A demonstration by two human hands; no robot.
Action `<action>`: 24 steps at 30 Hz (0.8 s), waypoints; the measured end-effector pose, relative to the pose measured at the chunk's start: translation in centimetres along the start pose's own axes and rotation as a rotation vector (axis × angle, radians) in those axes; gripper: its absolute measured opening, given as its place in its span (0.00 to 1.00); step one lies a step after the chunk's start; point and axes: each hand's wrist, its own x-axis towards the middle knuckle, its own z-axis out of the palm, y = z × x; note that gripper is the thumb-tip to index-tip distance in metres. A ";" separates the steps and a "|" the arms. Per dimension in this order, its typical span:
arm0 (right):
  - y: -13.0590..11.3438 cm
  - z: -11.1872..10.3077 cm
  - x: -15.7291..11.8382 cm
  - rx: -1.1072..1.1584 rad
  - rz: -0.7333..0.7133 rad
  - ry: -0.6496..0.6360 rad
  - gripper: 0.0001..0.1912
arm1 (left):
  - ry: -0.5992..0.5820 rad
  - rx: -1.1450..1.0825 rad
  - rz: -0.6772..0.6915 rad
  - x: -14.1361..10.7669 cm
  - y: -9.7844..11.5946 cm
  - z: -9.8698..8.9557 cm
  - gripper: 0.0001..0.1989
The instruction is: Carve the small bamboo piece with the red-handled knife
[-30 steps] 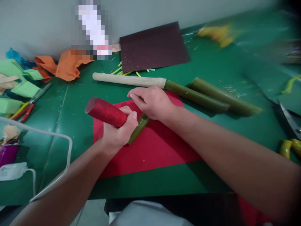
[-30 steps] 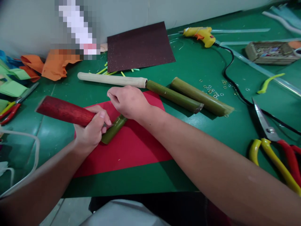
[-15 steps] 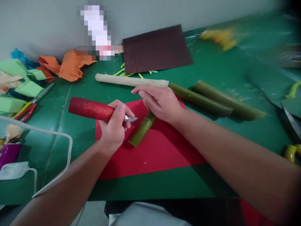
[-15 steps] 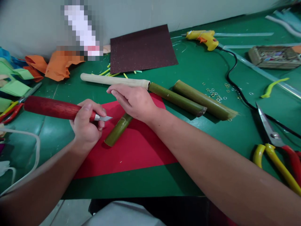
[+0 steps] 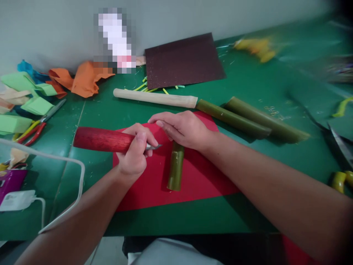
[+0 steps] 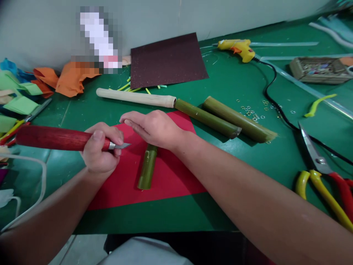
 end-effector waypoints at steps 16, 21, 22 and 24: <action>-8.6 -5.2 -3.1 -0.760 0.687 -0.196 0.33 | 0.183 0.053 -0.021 0.0 -0.1 0.2 0.17; -11.1 -2.5 -7.6 -0.717 0.700 -0.218 0.43 | 0.149 0.042 -0.014 0.2 -0.4 0.3 0.17; -11.5 -2.1 -8.2 -0.714 0.674 -0.177 0.42 | 0.150 0.039 -0.010 0.2 -0.4 0.3 0.17; -11.8 -1.7 -8.7 -0.703 0.586 -0.074 0.40 | 0.156 0.032 0.006 0.1 -0.4 0.4 0.17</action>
